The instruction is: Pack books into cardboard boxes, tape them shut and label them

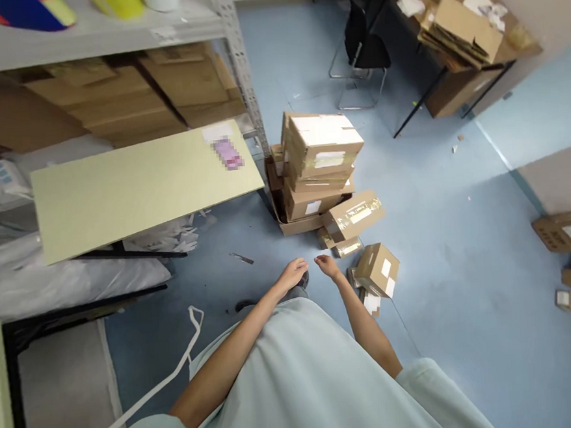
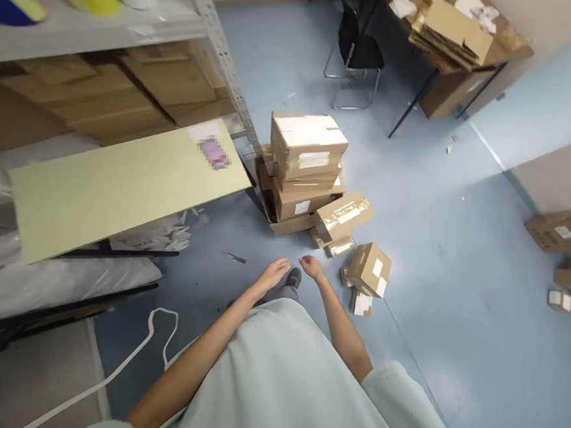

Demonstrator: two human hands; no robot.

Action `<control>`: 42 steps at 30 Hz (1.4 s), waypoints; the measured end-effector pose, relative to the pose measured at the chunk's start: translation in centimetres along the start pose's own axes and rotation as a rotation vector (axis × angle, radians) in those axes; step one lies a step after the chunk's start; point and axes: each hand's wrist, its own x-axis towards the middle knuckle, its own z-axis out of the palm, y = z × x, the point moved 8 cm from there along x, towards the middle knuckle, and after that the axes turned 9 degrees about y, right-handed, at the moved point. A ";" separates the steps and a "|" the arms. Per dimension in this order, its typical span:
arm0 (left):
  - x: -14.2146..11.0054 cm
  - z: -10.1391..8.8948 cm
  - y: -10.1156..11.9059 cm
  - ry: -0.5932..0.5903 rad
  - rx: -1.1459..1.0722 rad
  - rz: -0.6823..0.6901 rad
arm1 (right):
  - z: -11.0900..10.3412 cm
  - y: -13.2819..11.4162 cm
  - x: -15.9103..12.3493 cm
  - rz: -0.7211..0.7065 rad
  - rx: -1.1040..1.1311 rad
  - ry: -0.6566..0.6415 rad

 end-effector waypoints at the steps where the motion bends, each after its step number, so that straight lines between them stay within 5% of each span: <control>1: -0.4 -1.6 0.4 0.031 -0.038 0.016 | 0.7 -1.3 -0.1 -0.017 0.005 -0.012; 10: -6.7 -19.9 0.1 0.364 -0.437 0.165 | 9.3 -15.7 -3.7 -0.212 0.034 -0.167; 16: -13.6 -33.3 -3.8 0.635 -0.732 0.271 | 19.3 -25.8 -8.2 -0.351 0.113 -0.331; 21: -21.0 -41.9 -9.6 0.885 -0.946 0.334 | 29.9 -34.0 -13.8 -0.457 0.030 -0.587; 25: -27.0 -46.1 -15.3 1.091 -1.137 0.339 | 38.0 -39.8 -18.8 -0.583 -0.114 -0.758; 32: -34.8 -49.9 -24.6 1.424 -1.391 0.253 | 50.7 -45.6 -26.6 -0.743 -0.306 -1.015; 37: -38.1 -53.2 -29.6 1.592 -1.464 0.165 | 59.1 -47.5 -30.8 -0.772 -0.354 -1.155; 42: -39.3 -58.9 -33.3 1.692 -1.430 0.084 | 67.3 -50.2 -32.6 -0.709 -0.339 -1.250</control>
